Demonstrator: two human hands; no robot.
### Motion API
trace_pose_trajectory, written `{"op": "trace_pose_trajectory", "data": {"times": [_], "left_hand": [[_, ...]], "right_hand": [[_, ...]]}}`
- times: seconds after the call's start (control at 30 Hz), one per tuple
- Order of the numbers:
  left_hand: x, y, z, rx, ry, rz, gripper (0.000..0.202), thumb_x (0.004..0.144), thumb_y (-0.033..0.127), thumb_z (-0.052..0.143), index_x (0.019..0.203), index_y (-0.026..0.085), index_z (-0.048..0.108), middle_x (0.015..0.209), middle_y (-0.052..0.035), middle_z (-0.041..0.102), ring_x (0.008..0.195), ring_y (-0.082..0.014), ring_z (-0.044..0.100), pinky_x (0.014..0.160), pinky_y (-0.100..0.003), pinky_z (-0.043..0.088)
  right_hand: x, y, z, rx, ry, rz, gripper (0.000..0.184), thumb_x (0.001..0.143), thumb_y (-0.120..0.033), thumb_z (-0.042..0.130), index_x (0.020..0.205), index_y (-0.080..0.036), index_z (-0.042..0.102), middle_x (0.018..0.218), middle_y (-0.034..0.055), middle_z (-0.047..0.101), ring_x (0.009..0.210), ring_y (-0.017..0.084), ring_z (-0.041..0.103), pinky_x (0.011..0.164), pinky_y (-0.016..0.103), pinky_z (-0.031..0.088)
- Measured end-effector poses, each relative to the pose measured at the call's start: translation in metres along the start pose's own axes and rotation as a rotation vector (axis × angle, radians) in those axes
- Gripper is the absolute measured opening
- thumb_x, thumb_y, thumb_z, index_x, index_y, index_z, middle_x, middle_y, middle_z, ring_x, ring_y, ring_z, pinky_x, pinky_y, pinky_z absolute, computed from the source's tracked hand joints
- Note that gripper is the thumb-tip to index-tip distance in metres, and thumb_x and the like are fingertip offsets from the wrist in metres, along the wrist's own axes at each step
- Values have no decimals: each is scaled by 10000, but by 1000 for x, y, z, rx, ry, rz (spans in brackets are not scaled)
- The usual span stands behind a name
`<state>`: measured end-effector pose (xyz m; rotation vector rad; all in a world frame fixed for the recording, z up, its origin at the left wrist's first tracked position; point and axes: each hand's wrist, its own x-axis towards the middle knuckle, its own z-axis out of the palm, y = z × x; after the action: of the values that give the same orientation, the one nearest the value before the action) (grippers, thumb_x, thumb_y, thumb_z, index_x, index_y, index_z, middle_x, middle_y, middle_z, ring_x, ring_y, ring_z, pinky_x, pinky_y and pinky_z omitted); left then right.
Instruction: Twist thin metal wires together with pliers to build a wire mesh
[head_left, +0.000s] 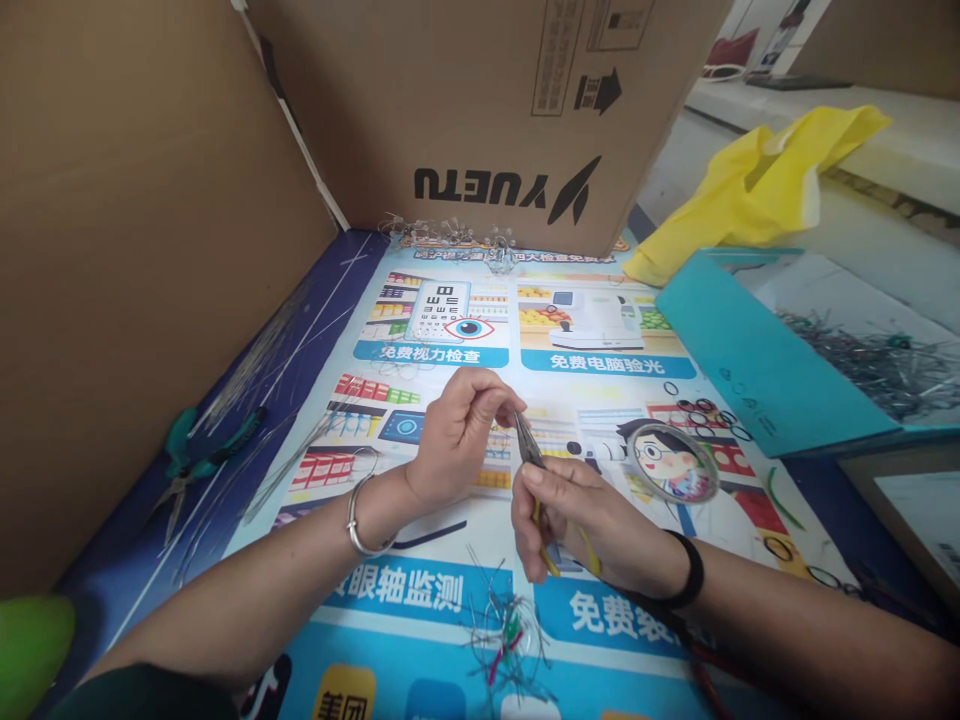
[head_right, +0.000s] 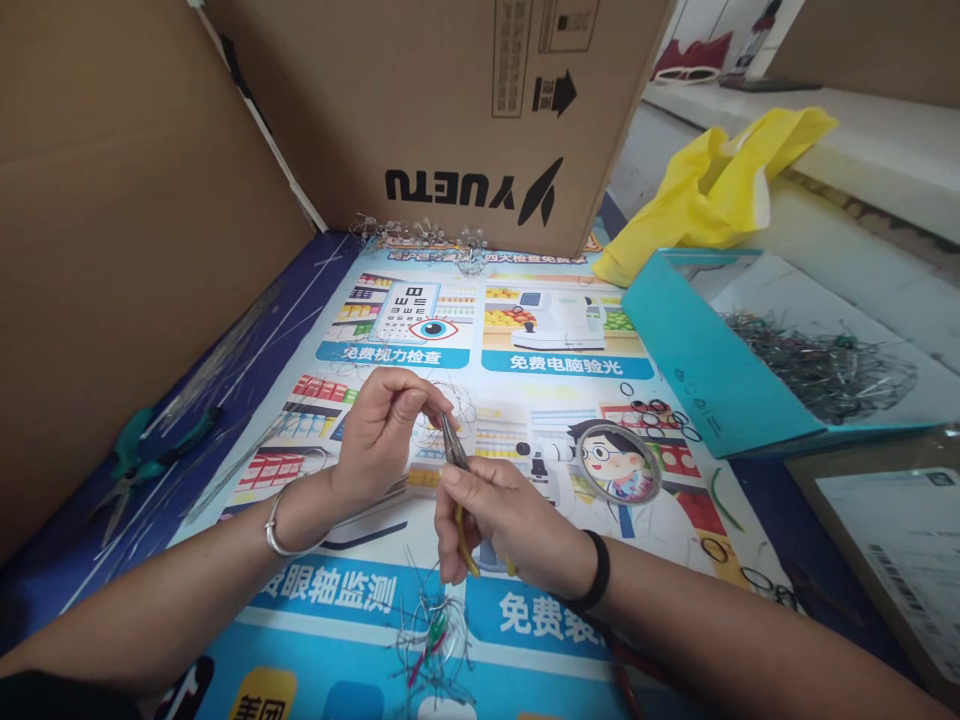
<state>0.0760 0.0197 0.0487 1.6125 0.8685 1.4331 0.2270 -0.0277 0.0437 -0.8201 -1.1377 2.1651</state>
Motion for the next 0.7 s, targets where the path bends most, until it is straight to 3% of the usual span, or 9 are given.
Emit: {"op": "trace_pose_trajectory", "data": {"times": [0.27,0.53,0.7], "left_hand": [[-6,-8,-3,99,-45,97,180,918,304,444,914,201,591,791,-38,650,743,-139,606,719,-292,472],[-1,-3,0,44,27,6,172,907,305,466,822,187,559,760,-10,611,631,-100,575,615,-240,481],[2,0,-1,-5,8,-37,150,898,309,483,813,191,519,712,6,620,584,-92,565,584,-231,488]], "right_hand": [[2,6,0,25,-19,-9,414,873,-502,440,643,-162,492,471,-20,532,410,110,539,405,215,365],[4,6,-10,-230,39,-23,431,882,-514,414,626,-174,480,429,-28,517,371,75,439,421,208,343],[4,1,-11,-394,69,-65,433,876,-532,407,630,-182,474,421,-28,517,385,75,438,428,202,349]]}}
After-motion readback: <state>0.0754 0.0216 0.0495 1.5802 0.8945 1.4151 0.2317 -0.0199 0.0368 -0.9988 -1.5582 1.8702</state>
